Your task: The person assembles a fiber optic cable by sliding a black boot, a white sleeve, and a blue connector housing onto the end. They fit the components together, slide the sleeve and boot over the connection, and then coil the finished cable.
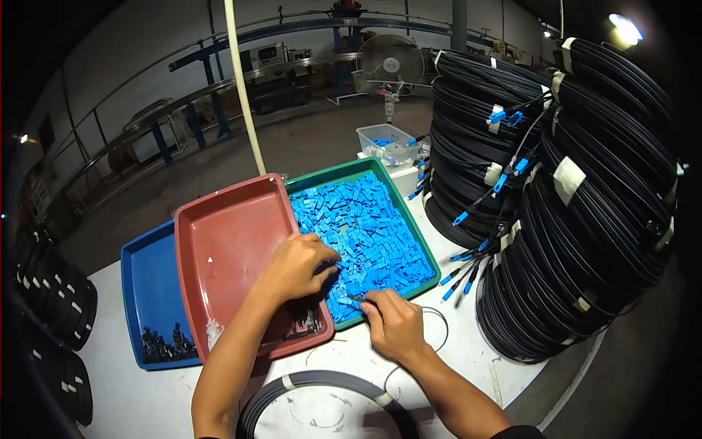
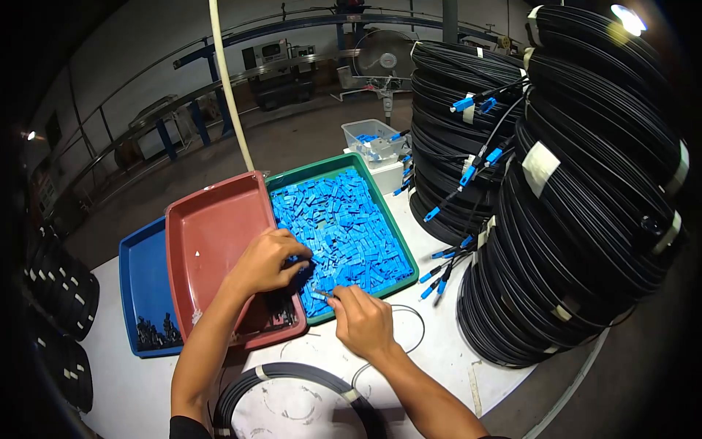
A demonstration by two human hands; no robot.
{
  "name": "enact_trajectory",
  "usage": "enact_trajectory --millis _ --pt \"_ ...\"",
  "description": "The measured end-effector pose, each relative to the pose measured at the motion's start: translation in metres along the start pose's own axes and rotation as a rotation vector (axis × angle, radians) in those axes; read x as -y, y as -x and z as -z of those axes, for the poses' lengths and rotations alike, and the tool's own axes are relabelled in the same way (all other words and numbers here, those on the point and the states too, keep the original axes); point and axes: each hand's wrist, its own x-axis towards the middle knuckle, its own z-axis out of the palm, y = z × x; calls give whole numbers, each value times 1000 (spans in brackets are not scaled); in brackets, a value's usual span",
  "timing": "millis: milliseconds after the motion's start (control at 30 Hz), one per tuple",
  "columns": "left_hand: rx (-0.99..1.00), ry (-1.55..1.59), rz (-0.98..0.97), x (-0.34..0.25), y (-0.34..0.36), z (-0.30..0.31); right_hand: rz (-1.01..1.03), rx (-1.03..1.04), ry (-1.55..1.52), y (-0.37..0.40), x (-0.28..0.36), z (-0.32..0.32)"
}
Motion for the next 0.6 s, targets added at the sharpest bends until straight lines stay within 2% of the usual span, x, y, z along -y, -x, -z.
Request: enact_trajectory --millis 33,133,267,400,467,567,600 --pt "79 28 -30 5 -7 -3 25 -14 -1 1 0 -3" --pt "153 -36 -88 9 -25 -10 86 12 -5 3 -2 -7" --pt "106 -131 -117 18 -42 -29 108 28 -20 2 1 -7" --pt "-77 -115 -143 23 -56 -39 81 67 -21 3 3 -5" --pt "-89 -124 -141 27 -61 -43 72 75 -14 4 3 -5" --pt "89 -348 -44 22 -69 -33 93 69 -36 4 2 -6" --pt "91 -347 -44 24 -71 -35 96 77 -30 4 2 -5"
